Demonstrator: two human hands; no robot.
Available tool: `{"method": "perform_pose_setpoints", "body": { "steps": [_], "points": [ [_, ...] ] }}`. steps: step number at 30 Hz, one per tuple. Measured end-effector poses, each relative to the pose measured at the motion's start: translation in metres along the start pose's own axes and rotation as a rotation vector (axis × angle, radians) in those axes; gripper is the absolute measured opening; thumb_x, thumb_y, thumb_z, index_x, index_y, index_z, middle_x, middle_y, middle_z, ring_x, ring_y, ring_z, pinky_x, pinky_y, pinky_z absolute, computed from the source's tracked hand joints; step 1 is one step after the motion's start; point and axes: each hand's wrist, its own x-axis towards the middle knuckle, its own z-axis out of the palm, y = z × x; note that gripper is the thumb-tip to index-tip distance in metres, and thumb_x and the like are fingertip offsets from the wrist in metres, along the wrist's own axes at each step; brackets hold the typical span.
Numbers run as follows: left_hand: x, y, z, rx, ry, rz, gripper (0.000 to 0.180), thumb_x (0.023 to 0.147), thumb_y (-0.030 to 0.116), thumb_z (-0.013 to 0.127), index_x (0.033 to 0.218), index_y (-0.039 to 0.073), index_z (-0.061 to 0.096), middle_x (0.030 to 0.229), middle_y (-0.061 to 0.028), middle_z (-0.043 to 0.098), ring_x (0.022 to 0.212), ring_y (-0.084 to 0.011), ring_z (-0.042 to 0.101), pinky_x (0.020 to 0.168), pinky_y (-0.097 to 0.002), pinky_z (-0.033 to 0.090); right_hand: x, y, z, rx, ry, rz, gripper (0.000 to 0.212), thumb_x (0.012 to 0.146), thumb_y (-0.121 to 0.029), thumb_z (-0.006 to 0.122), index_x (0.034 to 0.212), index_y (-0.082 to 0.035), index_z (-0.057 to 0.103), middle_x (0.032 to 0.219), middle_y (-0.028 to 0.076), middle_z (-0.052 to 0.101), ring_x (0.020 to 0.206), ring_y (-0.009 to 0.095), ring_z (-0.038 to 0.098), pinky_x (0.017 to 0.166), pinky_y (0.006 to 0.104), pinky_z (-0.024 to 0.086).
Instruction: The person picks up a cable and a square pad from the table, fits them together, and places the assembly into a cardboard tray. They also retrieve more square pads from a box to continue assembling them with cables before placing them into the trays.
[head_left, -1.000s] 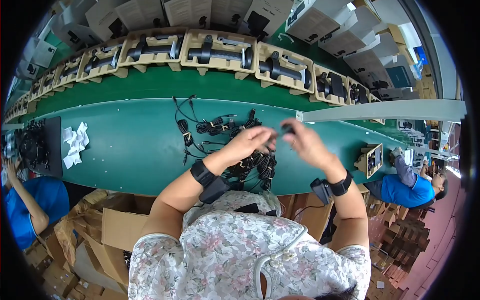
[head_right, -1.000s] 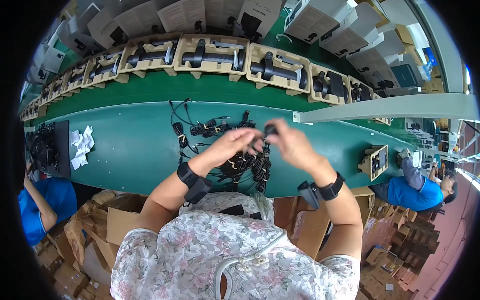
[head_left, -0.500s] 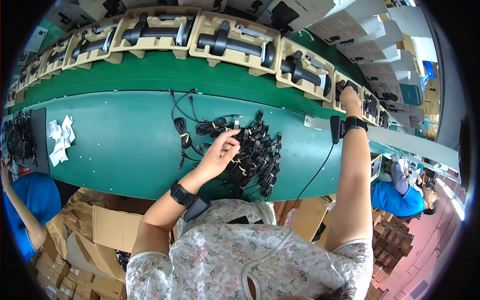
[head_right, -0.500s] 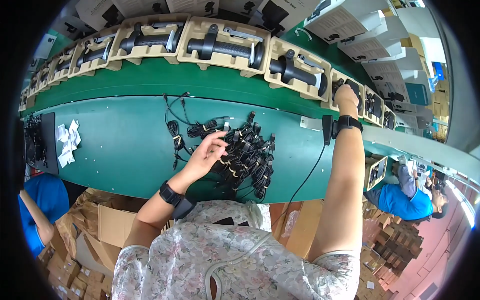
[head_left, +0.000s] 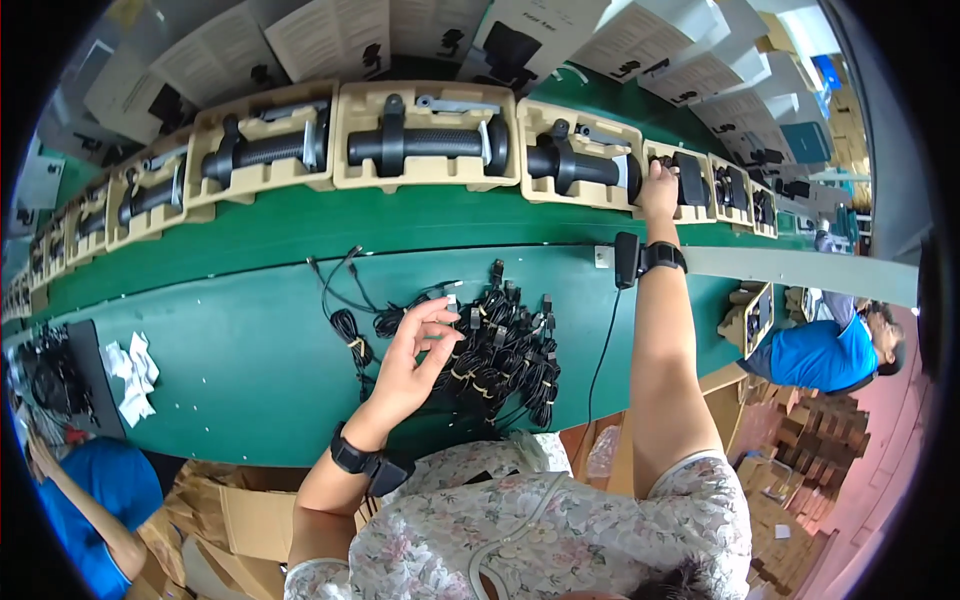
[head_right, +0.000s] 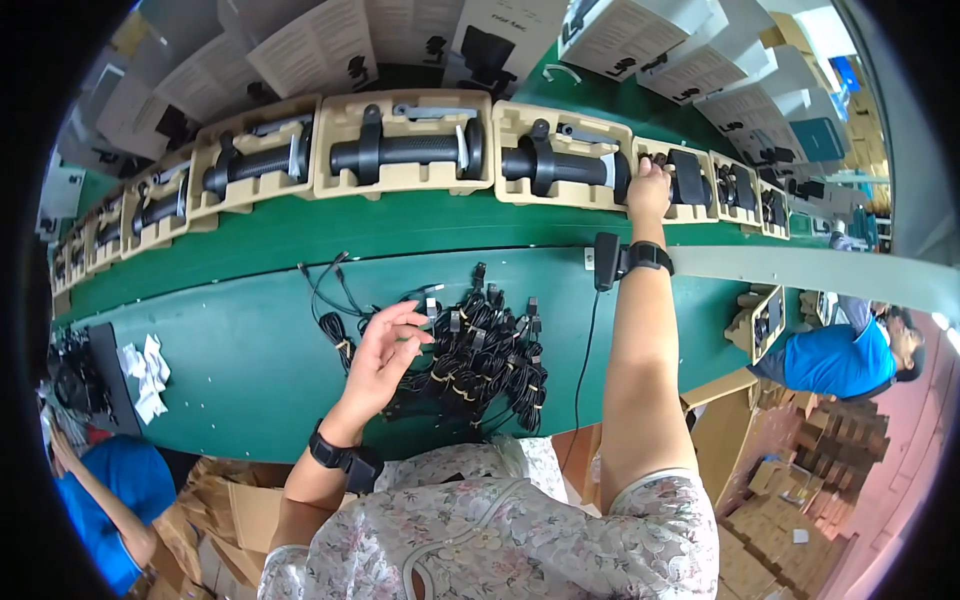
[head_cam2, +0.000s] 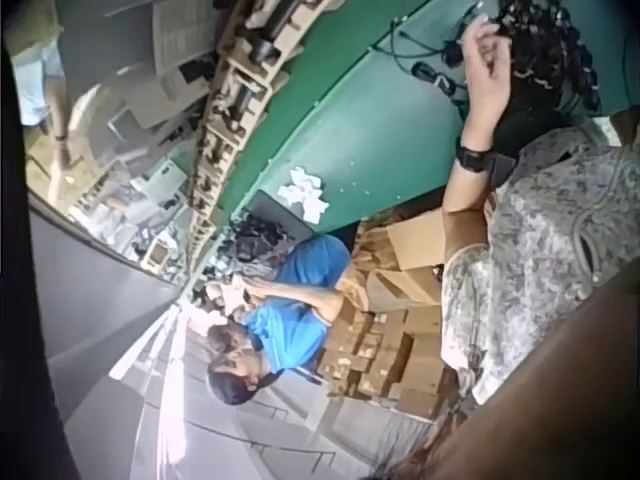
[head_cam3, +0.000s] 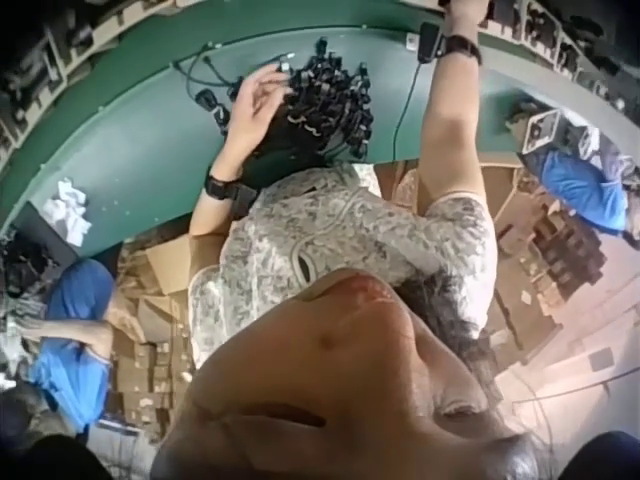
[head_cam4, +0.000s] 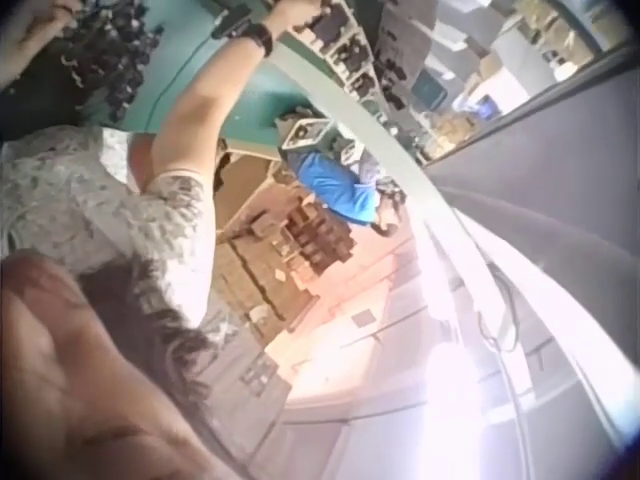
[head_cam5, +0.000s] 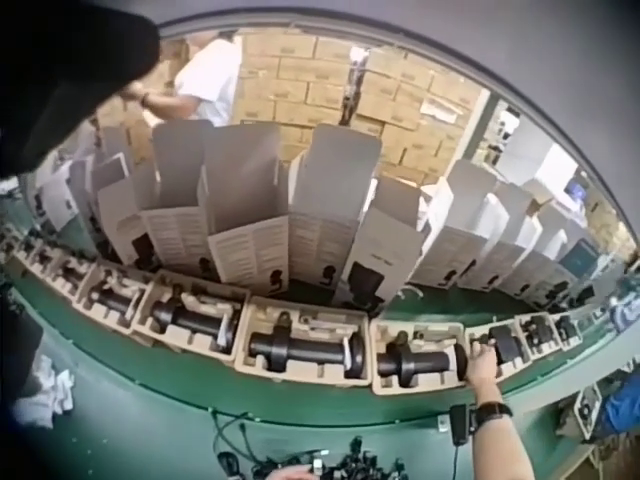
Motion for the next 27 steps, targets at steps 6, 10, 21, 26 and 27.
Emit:
{"method": "perform_pose_setpoints", "body": {
  "steps": [6,10,21,26,27],
  "points": [
    [0.007,0.135,0.020,0.331,-0.244,0.389,0.027,0.085,0.002,0.048,0.112,0.002,0.052,0.106,-0.0114,0.054,0.093,-0.0199,0.054,0.081,-0.0294,0.042,-0.015,-0.062,-0.054,-0.486,-0.067,0.219,0.039,0.088,-0.041,0.043,0.109,-0.011,0.057,0.113,0.015,0.055,0.107,0.031,0.050,0.089,0.0404,0.041],
    [-0.006,0.186,0.044,0.503,-0.498,0.723,0.021,0.075,0.002,0.053,0.095,-0.001,0.060,0.100,-0.0124,0.055,0.089,-0.0227,0.053,0.079,-0.0317,0.042,0.011,-0.037,-0.030,-0.218,-0.032,0.220,0.031,0.087,-0.031,0.044,0.103,-0.010,0.059,0.108,0.015,0.058,0.103,0.032,0.054,0.084,0.0415,0.045],
    [-0.046,0.194,0.156,0.260,-0.671,0.980,0.012,0.064,0.012,0.061,0.070,0.002,0.059,0.071,-0.0131,0.058,0.063,-0.0229,0.056,0.052,-0.0294,0.047,-0.041,-0.064,-0.042,-0.814,0.188,-0.020,0.079,0.066,-0.051,0.065,0.122,0.000,0.041,0.122,0.018,0.044,0.117,0.032,0.039,0.102,0.0498,0.022],
    [-0.067,0.170,0.208,-0.006,-1.052,0.651,0.013,0.067,0.013,0.053,0.069,0.000,0.056,0.077,-0.0134,0.056,0.064,-0.0210,0.054,0.055,-0.0288,0.045,-0.130,-0.083,-0.102,0.236,0.109,-0.525,0.030,0.079,-0.005,0.044,0.108,-0.006,0.053,0.107,0.019,0.057,0.101,0.033,0.054,0.085,0.0408,0.045],
    [-0.074,0.164,0.227,-0.045,-1.152,0.530,0.013,0.067,0.013,0.052,0.069,0.000,0.056,0.078,-0.0133,0.056,0.064,-0.0207,0.054,0.056,-0.0288,0.045,-0.166,-0.073,-0.097,0.395,0.251,-0.658,0.034,0.077,-0.003,0.046,0.110,-0.006,0.050,0.111,0.017,0.054,0.105,0.032,0.050,0.088,0.0398,0.043]
  ]
}}
